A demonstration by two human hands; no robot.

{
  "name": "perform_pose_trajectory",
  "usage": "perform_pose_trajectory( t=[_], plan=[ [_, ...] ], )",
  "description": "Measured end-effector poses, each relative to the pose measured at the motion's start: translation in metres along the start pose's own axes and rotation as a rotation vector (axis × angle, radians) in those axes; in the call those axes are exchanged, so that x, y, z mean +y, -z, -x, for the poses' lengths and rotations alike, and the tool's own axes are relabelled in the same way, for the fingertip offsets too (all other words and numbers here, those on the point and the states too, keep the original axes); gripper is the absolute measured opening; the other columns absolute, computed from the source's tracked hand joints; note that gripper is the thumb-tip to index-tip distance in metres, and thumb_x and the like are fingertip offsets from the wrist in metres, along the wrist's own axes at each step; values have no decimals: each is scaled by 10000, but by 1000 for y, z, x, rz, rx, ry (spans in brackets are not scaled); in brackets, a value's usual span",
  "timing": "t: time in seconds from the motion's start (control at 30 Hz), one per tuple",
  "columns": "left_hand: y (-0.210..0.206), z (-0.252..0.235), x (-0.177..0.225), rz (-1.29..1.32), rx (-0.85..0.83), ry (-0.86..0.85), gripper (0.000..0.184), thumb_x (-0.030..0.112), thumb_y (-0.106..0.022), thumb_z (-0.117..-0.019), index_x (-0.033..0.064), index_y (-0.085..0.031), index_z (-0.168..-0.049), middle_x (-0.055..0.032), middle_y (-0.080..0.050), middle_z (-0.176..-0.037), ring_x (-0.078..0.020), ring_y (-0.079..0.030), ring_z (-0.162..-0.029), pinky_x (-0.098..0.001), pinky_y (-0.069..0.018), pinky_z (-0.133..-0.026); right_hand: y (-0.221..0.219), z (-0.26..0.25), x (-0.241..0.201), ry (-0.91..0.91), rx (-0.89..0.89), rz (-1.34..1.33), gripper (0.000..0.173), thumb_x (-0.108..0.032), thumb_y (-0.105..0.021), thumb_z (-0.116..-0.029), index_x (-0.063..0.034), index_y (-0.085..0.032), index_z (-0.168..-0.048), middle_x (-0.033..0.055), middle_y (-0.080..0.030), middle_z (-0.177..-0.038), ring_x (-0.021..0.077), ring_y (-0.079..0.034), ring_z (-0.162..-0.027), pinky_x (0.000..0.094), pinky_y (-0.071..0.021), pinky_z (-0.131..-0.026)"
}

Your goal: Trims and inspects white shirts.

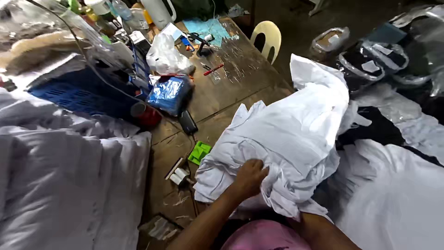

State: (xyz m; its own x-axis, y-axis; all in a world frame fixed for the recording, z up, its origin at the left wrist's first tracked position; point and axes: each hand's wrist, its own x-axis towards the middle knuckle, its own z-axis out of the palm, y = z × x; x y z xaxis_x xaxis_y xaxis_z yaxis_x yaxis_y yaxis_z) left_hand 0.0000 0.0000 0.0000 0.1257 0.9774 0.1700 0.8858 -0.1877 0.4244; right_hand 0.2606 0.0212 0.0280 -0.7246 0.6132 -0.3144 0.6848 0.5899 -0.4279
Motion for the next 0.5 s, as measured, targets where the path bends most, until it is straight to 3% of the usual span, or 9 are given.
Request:
perform_pose_trajectory(
  t=[0.03,0.07,0.1,0.13,0.2,0.27,0.33,0.43,0.5],
  plan=[
    [-6,9,3,-18,66,-1,406,147,-864,-657,47,-749,-1032,-209,-708,-1042,-402,-691,-1005,-551,-573,-818,15,-2,-29,-110,-43,30,488,-441,-515,-1023,-23,-764,-1058,189,-761,-1013,361,-739,-971,597,-579,-838],
    [-11,17,6,-30,117,12,365,166,-857,-660,52,-750,-990,-206,-707,-1029,-395,-693,-976,-539,-570,-771,50,-13,-59,-290,-370,-65,459,-388,-481,-1067,-40,-665,-1304,145,-678,-1314,285,-619,-1261,502,-457,-1092],
    [-13,24,8,-27,146,44,324,158,-845,-676,46,-752,-965,-209,-708,-1036,-395,-694,-968,-536,-570,-759,44,-15,-62,-273,-348,-171,423,-336,-500,-1058,-44,-654,-1321,121,-663,-1346,225,-596,-1288,410,-428,-1127],
    [-16,31,9,-2,143,94,271,120,-822,-708,24,-754,-951,-221,-706,-1063,-401,-692,-979,-541,-571,-777,14,-17,-48,-146,-240,-284,387,-302,-515,-1055,-35,-671,-1287,129,-678,-1307,206,-618,-1255,367,-448,-1114],
    [-18,47,10,92,-11,244,266,48,-779,-775,-35,-752,-1026,-261,-676,-1197,-430,-670,-1075,-564,-559,-888,-48,-38,-15,212,-270,-451,379,-227,-493,-1067,24,-641,-1309,231,-655,-1295,302,-618,-1252,450,-451,-1116],
    [-1,50,13,130,-401,386,400,28,-692,-873,-35,-672,-1268,-267,-548,-1423,-447,-587,-1237,-587,-495,-994,-43,-47,-4,409,-552,-467,308,-119,-536,-1051,41,-662,-1282,269,-685,-1212,395,-661,-1156,577,-473,-1047],
    [29,43,24,166,-772,404,471,131,-679,-947,37,-594,-1401,-270,-489,-1472,-463,-551,-1273,-634,-466,-1008,-13,-32,10,483,-619,-616,249,-80,-596,-1013,36,-713,-1199,194,-744,-1073,287,-724,-981,484,-557,-934],
    [63,41,44,388,-995,186,326,213,-660,-998,41,-700,-1272,-257,-706,-1134,-440,-674,-1062,-651,-490,-933,26,-16,20,219,-146,-803,236,-87,-575,-994,66,-697,-1126,119,-727,-930,106,-676,-773,301,-578,-753],
    [71,38,45,445,-759,221,276,183,-608,-1023,28,-726,-1219,-217,-735,-1064,-386,-706,-1009,-613,-523,-927,30,-37,24,70,251,-741,264,-126,-574,-998,79,-669,-1134,116,-696,-930,79,-626,-758,259,-542,-722]
  ],
)
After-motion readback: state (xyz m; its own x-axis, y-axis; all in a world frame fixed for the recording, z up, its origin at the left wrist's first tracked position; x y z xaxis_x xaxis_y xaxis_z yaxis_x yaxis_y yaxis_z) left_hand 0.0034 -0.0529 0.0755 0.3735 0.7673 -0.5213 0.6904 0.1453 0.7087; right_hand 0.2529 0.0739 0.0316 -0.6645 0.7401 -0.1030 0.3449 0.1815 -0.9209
